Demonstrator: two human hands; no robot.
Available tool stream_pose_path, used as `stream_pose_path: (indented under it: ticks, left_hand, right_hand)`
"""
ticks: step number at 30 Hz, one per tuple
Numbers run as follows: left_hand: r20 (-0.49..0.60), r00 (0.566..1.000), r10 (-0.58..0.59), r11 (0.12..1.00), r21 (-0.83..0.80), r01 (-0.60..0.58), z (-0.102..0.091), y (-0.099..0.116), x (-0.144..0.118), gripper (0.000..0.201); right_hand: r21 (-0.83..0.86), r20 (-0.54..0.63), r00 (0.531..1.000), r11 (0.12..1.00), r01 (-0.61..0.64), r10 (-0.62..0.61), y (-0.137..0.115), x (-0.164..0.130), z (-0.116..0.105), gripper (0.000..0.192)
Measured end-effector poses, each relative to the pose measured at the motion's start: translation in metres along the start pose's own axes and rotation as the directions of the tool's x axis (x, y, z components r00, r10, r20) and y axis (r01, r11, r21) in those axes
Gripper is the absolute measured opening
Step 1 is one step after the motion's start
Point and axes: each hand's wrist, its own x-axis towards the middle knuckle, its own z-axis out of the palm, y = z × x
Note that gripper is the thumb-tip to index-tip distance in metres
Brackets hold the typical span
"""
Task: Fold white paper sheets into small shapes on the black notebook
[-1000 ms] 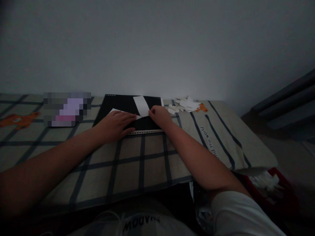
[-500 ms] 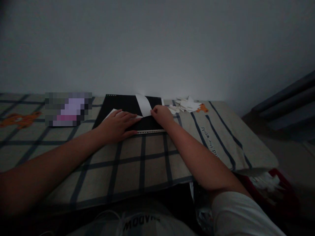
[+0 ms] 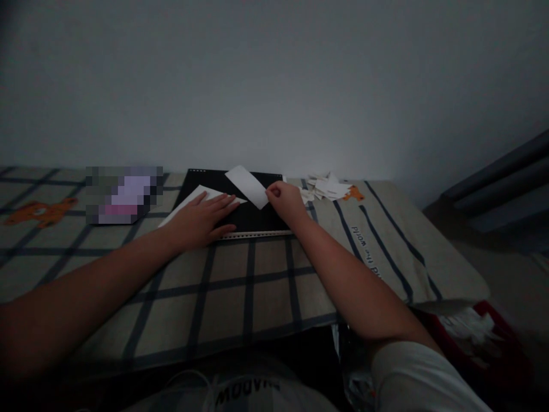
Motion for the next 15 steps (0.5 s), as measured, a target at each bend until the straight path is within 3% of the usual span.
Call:
stream_pose_path:
  ticks: [3,6,9,15]
  left_hand:
    - [-0.018,1.000,0.002,1.000,-0.025,-0.003,-0.003,-0.002,0.001,0.064]
    - [-0.171,0.985,0.006,0.999,-0.034,-0.012,-0.010,-0.003,0.001,0.055]
    - [-0.281,0.960,0.017,0.999,-0.025,-0.025,-0.012,-0.006,0.001,0.044]
    - [-0.206,0.976,0.072,0.997,0.020,-0.069,-0.005,-0.011,0.003,0.047]
  right_hand:
    - [0.145,0.037,0.997,0.986,-0.079,0.075,-0.004,-0.002,-0.002,0.008]
    - [0.267,0.078,0.990,0.954,-0.135,0.119,-0.009,-0.006,-0.002,0.004]
    - [0.324,0.130,0.980,0.928,-0.183,0.149,-0.015,-0.010,-0.001,0.016]
    - [0.382,0.339,0.938,0.901,-0.207,0.071,-0.027,-0.020,0.004,0.009]
